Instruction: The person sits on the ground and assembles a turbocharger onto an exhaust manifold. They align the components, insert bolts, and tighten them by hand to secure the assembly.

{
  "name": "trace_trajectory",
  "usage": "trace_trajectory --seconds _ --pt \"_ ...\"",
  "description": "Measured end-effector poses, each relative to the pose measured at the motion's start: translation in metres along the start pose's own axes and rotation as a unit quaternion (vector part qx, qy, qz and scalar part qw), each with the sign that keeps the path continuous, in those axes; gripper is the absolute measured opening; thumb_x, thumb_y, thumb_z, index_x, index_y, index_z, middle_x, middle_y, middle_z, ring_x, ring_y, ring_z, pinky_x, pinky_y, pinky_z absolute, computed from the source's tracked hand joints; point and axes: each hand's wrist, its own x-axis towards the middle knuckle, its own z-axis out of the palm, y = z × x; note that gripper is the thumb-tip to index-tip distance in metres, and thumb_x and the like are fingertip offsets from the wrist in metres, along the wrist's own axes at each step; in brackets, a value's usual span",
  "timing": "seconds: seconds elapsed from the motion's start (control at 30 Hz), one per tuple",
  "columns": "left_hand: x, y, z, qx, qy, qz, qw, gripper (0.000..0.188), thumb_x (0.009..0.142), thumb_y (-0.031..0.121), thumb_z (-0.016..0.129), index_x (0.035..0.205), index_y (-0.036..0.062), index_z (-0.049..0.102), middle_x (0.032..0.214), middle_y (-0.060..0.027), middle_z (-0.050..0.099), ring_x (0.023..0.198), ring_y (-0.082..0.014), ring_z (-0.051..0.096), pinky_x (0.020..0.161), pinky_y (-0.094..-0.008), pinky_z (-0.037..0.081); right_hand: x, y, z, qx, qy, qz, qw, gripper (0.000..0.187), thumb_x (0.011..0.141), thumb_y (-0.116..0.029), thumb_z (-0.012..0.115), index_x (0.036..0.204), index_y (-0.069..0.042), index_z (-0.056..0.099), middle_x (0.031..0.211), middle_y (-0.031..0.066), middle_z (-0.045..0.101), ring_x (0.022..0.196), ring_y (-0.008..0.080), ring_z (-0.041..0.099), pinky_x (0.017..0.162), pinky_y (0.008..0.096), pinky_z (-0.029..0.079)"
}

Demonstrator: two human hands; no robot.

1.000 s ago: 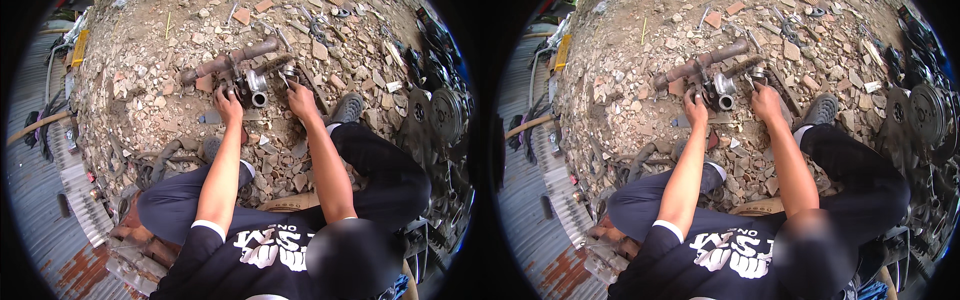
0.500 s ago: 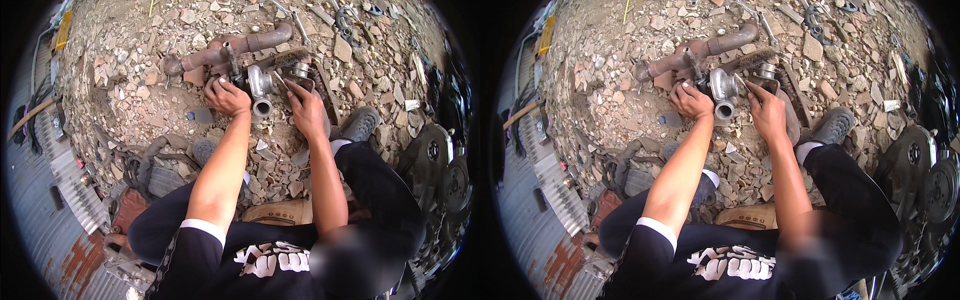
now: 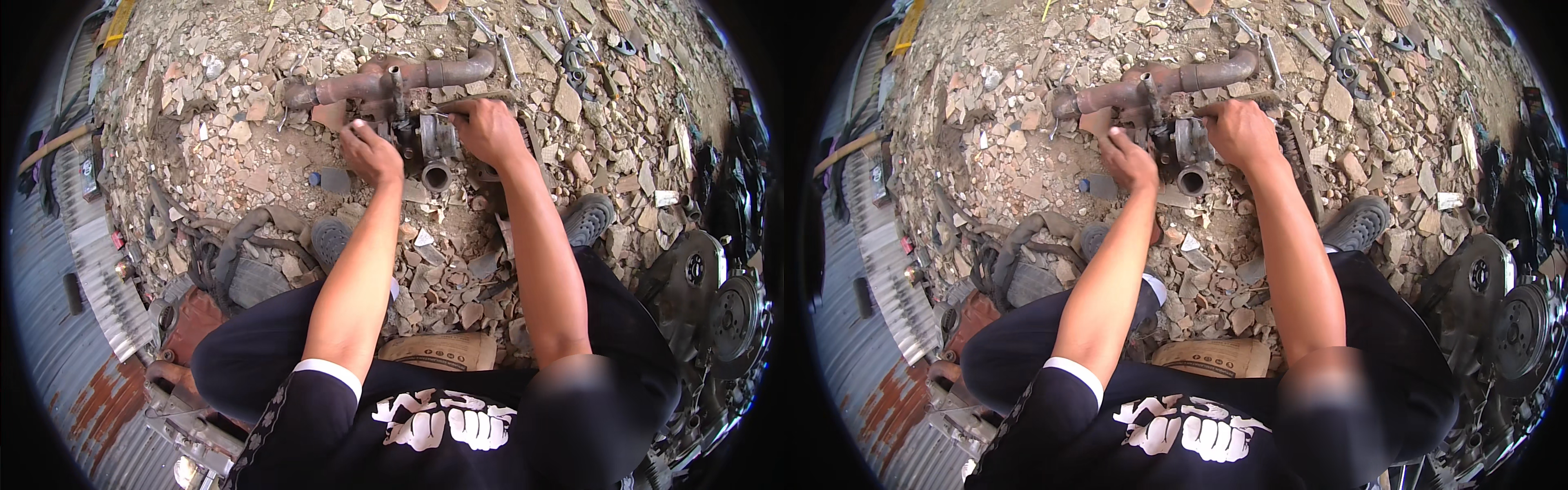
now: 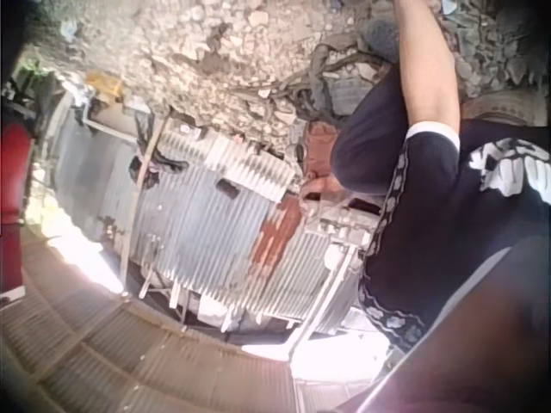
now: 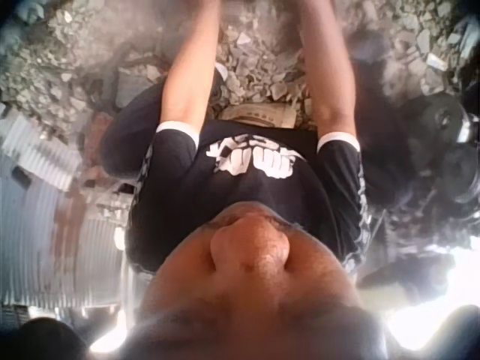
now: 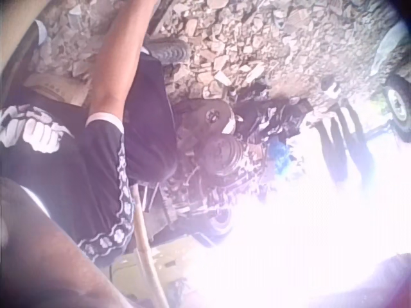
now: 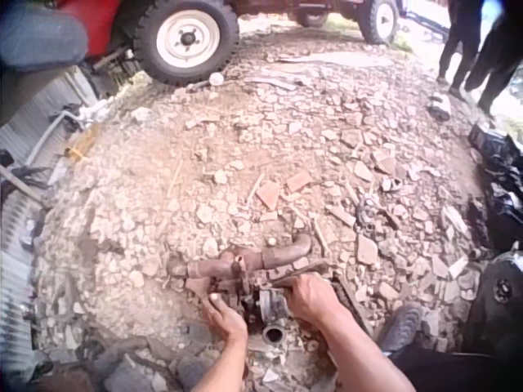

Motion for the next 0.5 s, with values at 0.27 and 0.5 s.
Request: trace_trajectory --seconds 0.27,0.5 --pt "0.001 0.019 0.004 0.034 0.064 -0.047 0.996 0.034 0.107 0.031 0.039 0.114 0.0035 0.058 0.113 -0.0250 0.061 0.106 -0.0446 0.059 0.089 -0.0561 0.046 0.038 0.015 0.006 -0.054 -0.119 -0.018 0.991 0.031 0.094 -0.033 0.067 0.118 -0.017 0.078 0.107 0.0190 0.076 0.101 0.0383 0.073 0.098 0.0454 0.056" --pt "0.001 0.004 0.005 0.035 0.065 -0.045 0.996 0.036 0.105 0.033 0.040 0.107 0.0035 0.061 0.113 -0.0225 0.062 0.102 -0.0439 0.060 0.084 -0.0562 0.048 0.045 0.022 0.014 -0.007 -0.139 -0.032 0.990 0.028 0.096 -0.026 0.069 0.122 -0.021 0.077 0.110 0.0156 0.077 0.100 0.0332 0.074 0.096 0.0417 0.056"
